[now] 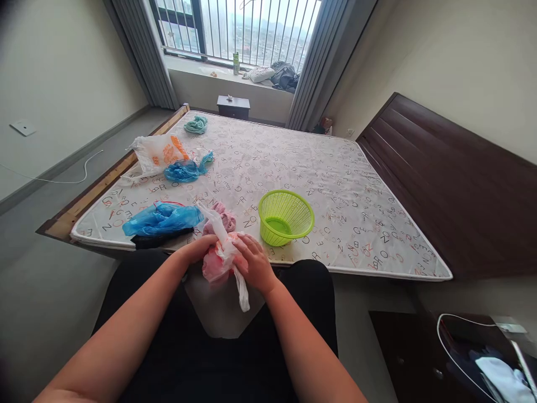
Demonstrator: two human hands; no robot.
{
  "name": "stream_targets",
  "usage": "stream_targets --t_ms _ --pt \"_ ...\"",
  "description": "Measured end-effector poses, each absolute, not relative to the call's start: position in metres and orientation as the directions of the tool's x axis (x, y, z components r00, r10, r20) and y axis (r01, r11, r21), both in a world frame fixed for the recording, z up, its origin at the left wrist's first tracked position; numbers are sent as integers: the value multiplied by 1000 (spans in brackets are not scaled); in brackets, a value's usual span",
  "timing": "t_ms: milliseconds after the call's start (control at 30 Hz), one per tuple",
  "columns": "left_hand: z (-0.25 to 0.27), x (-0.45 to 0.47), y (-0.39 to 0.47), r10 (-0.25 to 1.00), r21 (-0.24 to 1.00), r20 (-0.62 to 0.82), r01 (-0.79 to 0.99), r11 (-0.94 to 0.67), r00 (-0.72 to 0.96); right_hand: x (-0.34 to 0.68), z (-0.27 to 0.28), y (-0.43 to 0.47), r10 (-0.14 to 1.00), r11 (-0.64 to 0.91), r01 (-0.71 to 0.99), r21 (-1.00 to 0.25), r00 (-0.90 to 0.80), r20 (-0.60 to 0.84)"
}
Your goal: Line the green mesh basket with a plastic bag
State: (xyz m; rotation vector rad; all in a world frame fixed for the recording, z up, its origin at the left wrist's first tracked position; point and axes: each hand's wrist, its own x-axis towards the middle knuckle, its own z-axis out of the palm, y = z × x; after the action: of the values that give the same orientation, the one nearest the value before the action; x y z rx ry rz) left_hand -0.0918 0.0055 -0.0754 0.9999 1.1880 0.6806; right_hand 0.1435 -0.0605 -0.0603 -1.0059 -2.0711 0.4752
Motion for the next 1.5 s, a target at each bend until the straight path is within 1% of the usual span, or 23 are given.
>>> stream_targets --t_ms 33,100,167,233,300,367,433,567,633,700,767,867,933,967,1033,1100,1133,1200,1267,1300,1333,1400,1500 --pt "-77 -91 6 848 900 -435 132 415 302 141 -66 -56 795 605 503 -617 -413 444" --pt "-79 -89 9 850 907 -418 202 369 321 137 -79 -50 844 531 517 -671 -393 365" --pt "-80 -88 11 897 928 -358 200 313 257 134 -91 -45 911 402 525 -751 -308 273" --pt "-80 -87 10 946 959 -245 200 203 212 133 -100 -42 962 265 520 -812 -204 182" --pt "-80 -83 6 965 975 -65 221 7 255 133 -105 -38 984 172 517 -839 -122 126" --pt "-81 -78 2 930 953 78 247 -175 358 134 -107 -34 990 140 516 -845 -90 108" --pt "-85 -72 0 905 929 116 277 -244 409 134 -109 -32 989 146 510 -848 -91 116" --pt "-93 -74 9 939 922 87 331 -203 333 133 -113 -30 992 124 540 -832 -63 107" --pt "-92 -83 17 965 927 90 333 -171 246 133 -116 -29 996 87 555 -827 -23 89" --pt "-89 -97 24 993 935 83 339 -105 79 135 -118 -26 997 44 550 -834 29 72" --pt "-86 -115 30 989 939 75 344 -28 -124 138 -119 -23 996 -7 536 -844 79 42" --pt "-88 -143 38 914 941 32 321 109 -405 144 -118 -18 988 -99 515 -851 154 -22" --pt "-91 -157 43 852 938 -61 262 227 -521 148 -117 -17 980 -136 496 -858 192 -45" --pt "-92 -162 45 836 936 -101 233 264 -540 149 -116 -16 980 -138 484 -864 196 -47" --pt "-91 -163 46 852 943 -115 214 255 -511 151 -115 -17 982 -119 459 -880 184 -37" --pt "-88 -155 43 912 961 -34 236 142 -408 149 -115 -18 982 -105 429 -897 187 -25" --pt "-85 -147 40 951 967 24 249 57 -308 147 -115 -18 980 -103 411 -906 200 -20" --pt "-83 -129 31 991 965 121 240 -106 -48 144 -117 -19 974 -93 371 -924 226 -7" --pt "-85 -111 22 979 961 132 224 -164 153 141 -118 -19 974 -66 320 -945 228 10" --pt "-87 -104 18 975 961 99 234 -145 197 139 -119 -19 975 -52 296 -954 223 16" --pt "-91 -98 15 976 961 56 252 -109 210 139 -119 -19 977 -43 280 -959 215 19" --pt "-99 -91 14 984 960 -14 278 -37 178 138 -119 -20 980 -36 283 -959 197 21" --pt "-105 -87 15 991 961 -48 277 11 127 138 -114 -25 984 19 353 -936 159 81"
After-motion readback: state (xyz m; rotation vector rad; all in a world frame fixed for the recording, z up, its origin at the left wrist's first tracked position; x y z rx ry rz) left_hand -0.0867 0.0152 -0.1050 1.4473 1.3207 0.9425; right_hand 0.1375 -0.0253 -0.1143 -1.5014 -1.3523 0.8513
